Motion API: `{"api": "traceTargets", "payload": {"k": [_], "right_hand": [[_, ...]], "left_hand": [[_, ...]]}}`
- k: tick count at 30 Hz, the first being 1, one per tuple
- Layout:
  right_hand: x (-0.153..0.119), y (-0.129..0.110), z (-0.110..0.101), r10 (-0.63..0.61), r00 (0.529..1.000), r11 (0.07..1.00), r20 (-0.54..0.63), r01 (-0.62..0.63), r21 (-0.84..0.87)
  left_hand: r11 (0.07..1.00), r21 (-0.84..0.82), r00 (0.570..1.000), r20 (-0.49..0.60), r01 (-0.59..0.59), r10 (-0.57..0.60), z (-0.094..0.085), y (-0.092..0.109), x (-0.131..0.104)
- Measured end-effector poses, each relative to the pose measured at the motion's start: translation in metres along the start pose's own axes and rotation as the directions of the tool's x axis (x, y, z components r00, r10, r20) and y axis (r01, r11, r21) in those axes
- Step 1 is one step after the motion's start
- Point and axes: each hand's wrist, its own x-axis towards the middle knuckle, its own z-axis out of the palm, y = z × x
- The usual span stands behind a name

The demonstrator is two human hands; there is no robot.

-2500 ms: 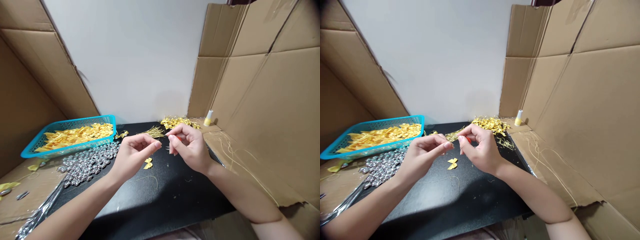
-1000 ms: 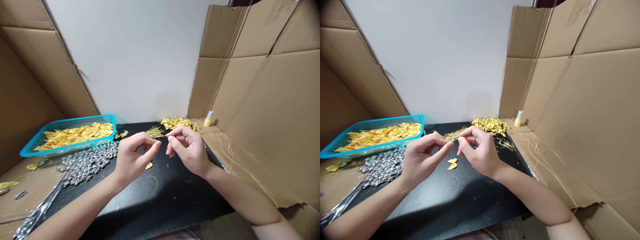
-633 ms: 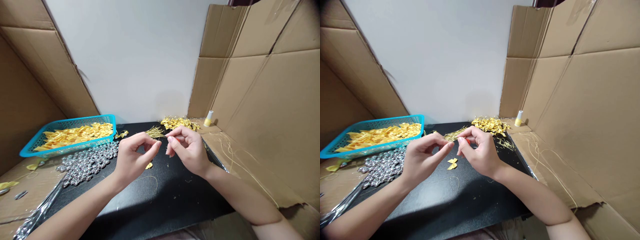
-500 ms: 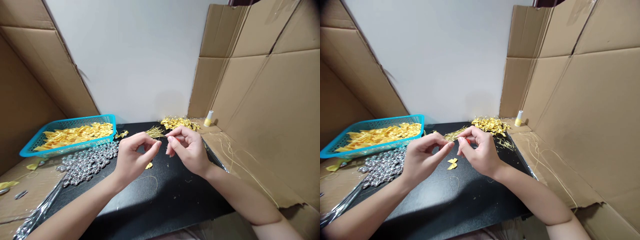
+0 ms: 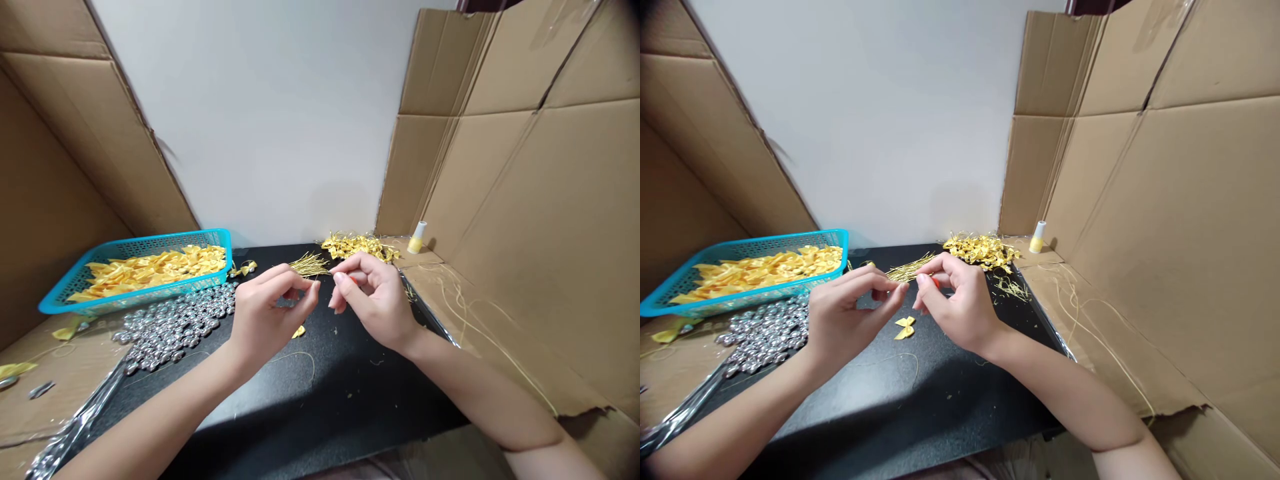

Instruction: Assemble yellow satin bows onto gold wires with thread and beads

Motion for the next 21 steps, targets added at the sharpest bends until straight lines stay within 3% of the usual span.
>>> {"api": "traceTargets", "payload": {"k": [6,21], "right_hand": [[0.0,0.0008,0.0014,-0.001,1.0,1.0,0.009,0.001,0.012],[-0.0013,0.0005,0.0024,-0.035,0.999,0.999,-0.016,0.035,-0.039]], "left_hand": [[0.999,0.031,0.999,0.0,-0.036,0.036,0.0025,-0.0012,-0.0027],[0.999,0.024,0.999,0.023,0.036,-0.036,-0.002,0.0032,0.004]]}}
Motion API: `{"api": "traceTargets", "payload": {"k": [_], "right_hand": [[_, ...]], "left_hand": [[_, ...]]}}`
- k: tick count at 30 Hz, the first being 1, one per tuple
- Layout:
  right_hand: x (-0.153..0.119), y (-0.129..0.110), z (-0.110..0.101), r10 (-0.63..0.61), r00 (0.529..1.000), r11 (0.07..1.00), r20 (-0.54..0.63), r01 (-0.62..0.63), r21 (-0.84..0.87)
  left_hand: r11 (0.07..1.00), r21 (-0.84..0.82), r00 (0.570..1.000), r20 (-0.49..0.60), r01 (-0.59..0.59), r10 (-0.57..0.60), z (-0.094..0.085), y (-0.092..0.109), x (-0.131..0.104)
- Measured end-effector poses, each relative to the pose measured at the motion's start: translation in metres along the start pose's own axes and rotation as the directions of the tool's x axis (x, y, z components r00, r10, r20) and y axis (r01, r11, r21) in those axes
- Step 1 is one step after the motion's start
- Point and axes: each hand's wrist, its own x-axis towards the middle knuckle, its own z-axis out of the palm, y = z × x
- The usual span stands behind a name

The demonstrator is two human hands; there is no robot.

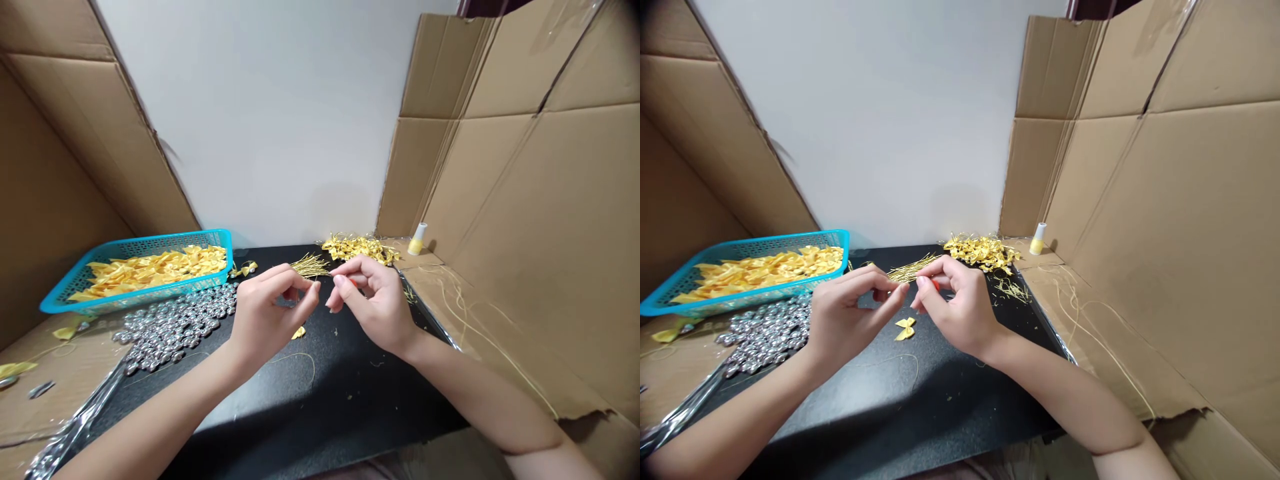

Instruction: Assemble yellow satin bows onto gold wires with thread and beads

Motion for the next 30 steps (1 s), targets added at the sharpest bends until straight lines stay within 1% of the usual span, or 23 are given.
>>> {"api": "traceTargets", "payload": {"k": [6,19,30], "right_hand": [[0.0004,0.0001,0.0004,0.016,1.0,1.0,0.01,-0.016,-0.005],[0.0015,0.0017,0.0,-0.013,1.0,0.999,-0.005,0.013,-0.034],[0.0016,0.0012,0.0005,-0.005,1.0,0.998,-0.007,0.004,-0.055]], "left_hand": [[0.999,-0.025,1.0,0.017,0.02,-0.02,0.0,-0.0009,-0.0006],[1.0,-0.002,1.0,0.023,0.021,-0.021,0.0008,0.0001,0.0001],[0.999,0.016,0.999,0.022,0.037,-0.038,0.0012,0.0,-0.0003]]}}
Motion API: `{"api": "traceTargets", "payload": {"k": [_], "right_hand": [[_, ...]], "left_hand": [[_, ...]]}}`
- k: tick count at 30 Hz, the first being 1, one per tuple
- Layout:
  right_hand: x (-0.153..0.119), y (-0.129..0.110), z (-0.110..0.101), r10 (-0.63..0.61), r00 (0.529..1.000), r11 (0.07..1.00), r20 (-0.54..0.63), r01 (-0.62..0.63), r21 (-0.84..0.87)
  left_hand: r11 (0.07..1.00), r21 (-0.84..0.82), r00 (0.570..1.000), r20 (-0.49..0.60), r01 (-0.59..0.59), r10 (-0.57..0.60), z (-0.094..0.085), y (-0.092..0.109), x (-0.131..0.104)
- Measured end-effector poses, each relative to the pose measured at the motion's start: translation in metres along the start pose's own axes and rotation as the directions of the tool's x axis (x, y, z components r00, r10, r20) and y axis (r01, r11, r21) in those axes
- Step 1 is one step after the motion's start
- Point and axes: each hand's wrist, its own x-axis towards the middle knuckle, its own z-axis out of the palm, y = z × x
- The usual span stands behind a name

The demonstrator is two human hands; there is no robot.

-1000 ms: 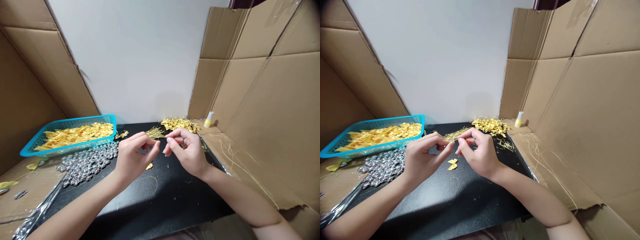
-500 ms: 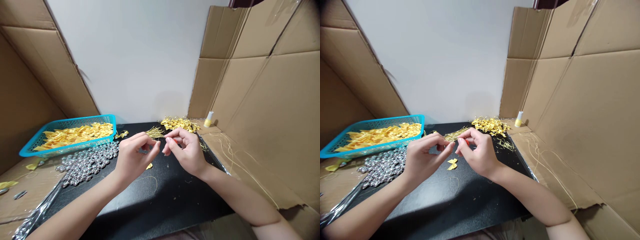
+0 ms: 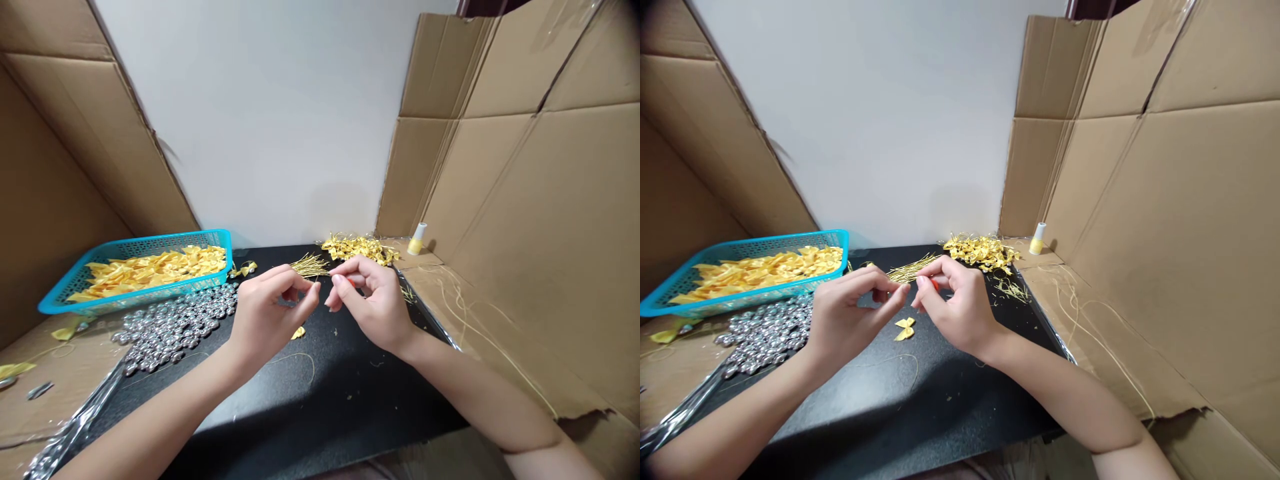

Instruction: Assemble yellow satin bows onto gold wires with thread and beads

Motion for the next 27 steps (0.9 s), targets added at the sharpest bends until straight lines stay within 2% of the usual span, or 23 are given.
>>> {"api": "traceTargets", "payload": {"k": [15,27], "right_hand": [[-0.0005,0.0006,-0.0002,-0.015,1.0,1.0,-0.024,0.015,-0.01],[-0.001,0.0008,0.0005,-0.023,0.999,1.0,-0.022,0.023,0.001]], "left_hand": [[0.986,-0.106,0.992,0.038,0.127,-0.124,-0.0024,0.0008,0.0006],[0.986,-0.112,0.992,0.045,0.124,-0.119,-0.0009,-0.0008,-0.0003]]}}
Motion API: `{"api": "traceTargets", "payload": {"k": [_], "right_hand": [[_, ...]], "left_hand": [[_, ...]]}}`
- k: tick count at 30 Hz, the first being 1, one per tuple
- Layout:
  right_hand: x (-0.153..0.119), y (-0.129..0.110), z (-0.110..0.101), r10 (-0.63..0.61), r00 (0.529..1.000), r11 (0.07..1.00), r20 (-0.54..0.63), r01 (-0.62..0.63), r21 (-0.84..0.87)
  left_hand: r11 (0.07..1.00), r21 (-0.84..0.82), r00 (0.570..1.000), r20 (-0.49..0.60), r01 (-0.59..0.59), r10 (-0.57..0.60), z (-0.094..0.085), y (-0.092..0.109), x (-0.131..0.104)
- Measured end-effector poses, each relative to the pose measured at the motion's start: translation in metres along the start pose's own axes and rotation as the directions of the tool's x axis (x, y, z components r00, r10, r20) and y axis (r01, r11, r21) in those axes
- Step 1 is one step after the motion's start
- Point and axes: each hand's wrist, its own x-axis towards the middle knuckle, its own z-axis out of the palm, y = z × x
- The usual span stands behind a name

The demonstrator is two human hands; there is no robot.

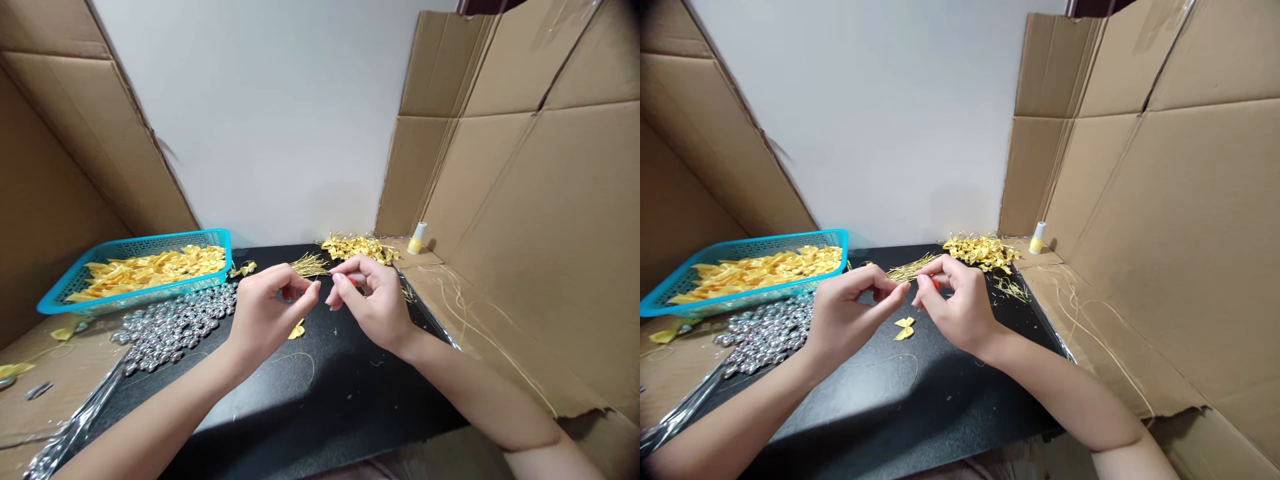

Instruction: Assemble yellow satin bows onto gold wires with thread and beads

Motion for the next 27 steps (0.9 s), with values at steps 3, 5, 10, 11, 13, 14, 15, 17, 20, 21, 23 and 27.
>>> {"api": "traceTargets", "payload": {"k": [3,5,10,11,13,14,15,17,20,21,23,27], "right_hand": [[0.0009,0.0,0.0,-0.003,1.0,1.0,0.001,0.003,-0.006],[0.0012,0.0001,0.0,-0.005,1.0,1.0,0.001,0.005,-0.005],[0.0003,0.0003,-0.0008,-0.009,1.0,1.0,0.0,0.009,-0.006],[0.0,0.0004,-0.001,-0.011,1.0,1.0,0.0,0.011,-0.007],[-0.0001,0.0006,-0.0011,-0.012,1.0,1.0,0.001,0.012,-0.01],[0.0,0.0007,-0.001,-0.013,1.0,1.0,0.002,0.013,-0.011],[0.0003,0.0008,-0.0009,-0.014,1.0,1.0,0.003,0.014,-0.011],[0.0008,0.0011,-0.0007,-0.016,1.0,1.0,0.003,0.016,-0.013],[0.0009,0.0014,-0.0005,-0.015,1.0,1.0,0.005,0.015,-0.015],[0.0007,0.0014,-0.0005,-0.014,1.0,1.0,0.005,0.014,-0.016],[0.0003,0.0012,-0.0004,-0.015,1.0,1.0,0.005,0.015,-0.016],[0.0,0.0004,-0.0003,-0.015,1.0,1.0,0.005,0.015,-0.015]], "left_hand": [[1.0,0.002,1.0,0.002,0.006,-0.006,-0.0002,0.0001,-0.0005],[1.0,0.003,1.0,0.003,0.011,-0.011,-0.0004,0.0001,-0.0005],[1.0,0.006,1.0,0.005,0.01,-0.01,-0.0004,-0.0002,0.0],[1.0,0.005,1.0,0.005,0.009,-0.009,-0.0003,-0.0003,0.0001],[1.0,0.004,1.0,0.005,0.007,-0.007,0.0,-0.0002,0.0002],[1.0,0.005,1.0,0.005,0.006,-0.006,0.0002,-0.0001,0.0003],[1.0,0.006,1.0,0.005,0.004,-0.004,0.0005,-0.0001,0.0004],[1.0,0.008,1.0,0.007,0.001,-0.001,0.001,-0.0003,0.0005],[1.0,0.008,1.0,0.009,-0.002,0.002,0.0013,-0.0008,0.0004],[1.0,0.009,1.0,0.009,-0.001,0.001,0.0011,-0.0009,0.0003],[1.0,0.012,1.0,0.007,-0.003,0.002,0.0006,-0.0008,0.0],[1.0,0.011,1.0,0.007,-0.004,0.003,-0.0002,0.0,-0.0001]]}}
